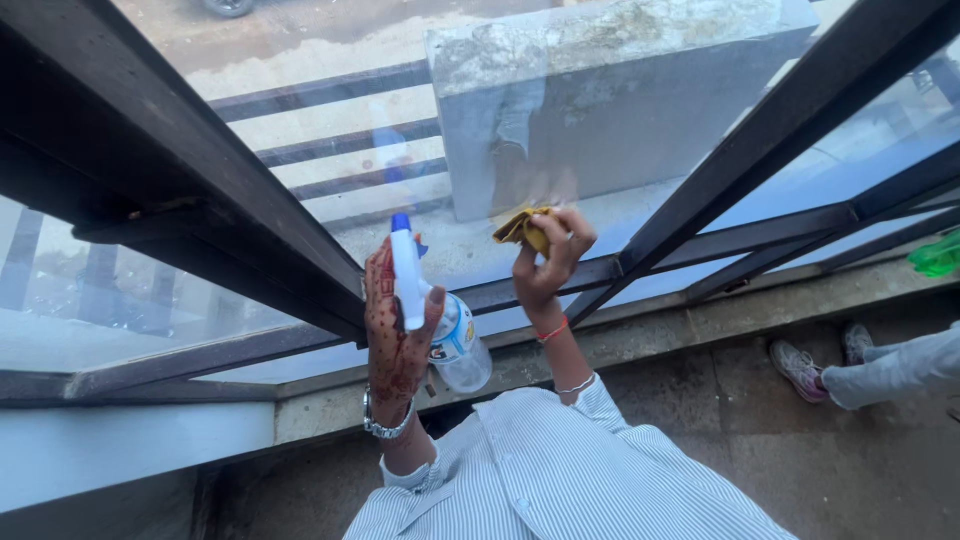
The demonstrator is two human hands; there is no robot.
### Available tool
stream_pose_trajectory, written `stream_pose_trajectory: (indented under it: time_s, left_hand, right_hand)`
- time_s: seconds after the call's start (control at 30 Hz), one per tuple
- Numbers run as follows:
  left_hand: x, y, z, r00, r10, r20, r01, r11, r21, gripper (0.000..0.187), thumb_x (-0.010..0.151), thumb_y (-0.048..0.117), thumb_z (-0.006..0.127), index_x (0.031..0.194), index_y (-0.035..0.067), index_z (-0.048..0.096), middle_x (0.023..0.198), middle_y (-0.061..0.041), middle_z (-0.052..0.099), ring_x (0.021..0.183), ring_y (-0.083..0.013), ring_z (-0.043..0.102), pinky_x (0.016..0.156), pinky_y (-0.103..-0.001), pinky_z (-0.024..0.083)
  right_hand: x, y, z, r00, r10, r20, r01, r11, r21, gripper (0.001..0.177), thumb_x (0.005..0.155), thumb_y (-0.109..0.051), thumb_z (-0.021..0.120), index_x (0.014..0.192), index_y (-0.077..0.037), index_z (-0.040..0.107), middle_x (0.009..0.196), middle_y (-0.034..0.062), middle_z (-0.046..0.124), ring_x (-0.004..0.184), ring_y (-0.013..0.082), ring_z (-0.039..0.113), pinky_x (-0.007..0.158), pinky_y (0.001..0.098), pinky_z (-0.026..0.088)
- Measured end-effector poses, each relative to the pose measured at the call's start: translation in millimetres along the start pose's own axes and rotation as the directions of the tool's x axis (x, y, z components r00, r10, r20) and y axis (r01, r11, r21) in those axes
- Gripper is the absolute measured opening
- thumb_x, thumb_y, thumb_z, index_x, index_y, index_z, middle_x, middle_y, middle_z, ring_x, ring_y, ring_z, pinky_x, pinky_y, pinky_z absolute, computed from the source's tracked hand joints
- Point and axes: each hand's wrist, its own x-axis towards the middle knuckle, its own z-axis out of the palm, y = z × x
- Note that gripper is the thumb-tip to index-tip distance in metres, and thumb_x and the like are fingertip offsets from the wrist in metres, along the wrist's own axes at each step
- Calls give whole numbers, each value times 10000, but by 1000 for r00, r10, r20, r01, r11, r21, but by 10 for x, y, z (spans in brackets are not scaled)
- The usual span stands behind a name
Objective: The person cleans a window pane by spraying a liquid from a bottle and wiping the surface with a yellow cloth.
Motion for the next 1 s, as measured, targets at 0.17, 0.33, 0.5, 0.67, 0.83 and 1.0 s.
stream_pose_trajectory:
  time_s: [0.17, 0.33, 0.5, 0.67, 0.83, 1.0]
  left_hand:
    - [-67, -259, -31, 985, -166, -34, 141, 915, -378, 693, 1024, 395, 588, 1554, -10, 401, 1394, -156, 580, 1222, -225, 586, 1058, -358, 477]
    - [-88, -432, -78, 957, -289, -20, 258, 881, -396, 641, 1034, 390, 639, 1503, -37, 555, 1278, -149, 671, 1147, -181, 620, 1022, -325, 488]
    - [-81, -403, -151, 969, -248, -6, 230, 908, -350, 577, 955, 270, 735, 1394, -40, 523, 1239, -116, 607, 1078, -137, 576, 873, -312, 501]
    - [-70, -430, -108, 994, -105, -20, 92, 938, -334, 653, 866, 115, 708, 1414, -51, 393, 1213, -167, 598, 1129, -225, 584, 1035, -368, 462]
    - [-18, -306, -102, 986, 10, 168, 55, 925, -375, 434, 872, -21, 610, 1282, -47, 471, 1241, -215, 626, 1317, -323, 606, 1245, -466, 391]
    - [-60, -158, -64, 989, 24, 143, 31, 929, -368, 448, 732, -36, 529, 1180, -39, 523, 1112, -190, 674, 1147, -307, 696, 1161, -449, 499]
  right_hand:
    - [-373, 318, 144, 988, -152, 30, 154, 980, -122, 391, 946, -58, 607, 1324, -6, 520, 1398, 202, 416, 1350, 429, 426, 1178, 542, 357]
    - [-964, 633, 181, 971, -181, 154, 211, 956, -205, 507, 944, -66, 598, 1413, 0, 418, 1462, 240, 340, 1365, 463, 356, 1169, 597, 300]
    - [-1362, 734, -71, 943, -85, 323, 151, 971, -183, 476, 888, -74, 700, 1305, -13, 480, 1281, 179, 523, 1171, 377, 525, 1007, 508, 398]
    - [-1291, 599, -139, 928, -13, 372, 71, 987, -144, 418, 846, -51, 735, 1195, -23, 508, 1143, 164, 599, 1066, 354, 587, 929, 463, 414]
    - [-1148, 477, -194, 907, 57, 417, 7, 989, -150, 400, 822, -24, 745, 1158, -20, 530, 1122, 154, 591, 1058, 348, 577, 913, 460, 411]
    - [-1130, 365, -258, 876, 203, 438, -137, 975, -177, 381, 800, -17, 746, 1127, -30, 550, 1101, 139, 588, 1053, 331, 565, 921, 448, 415]
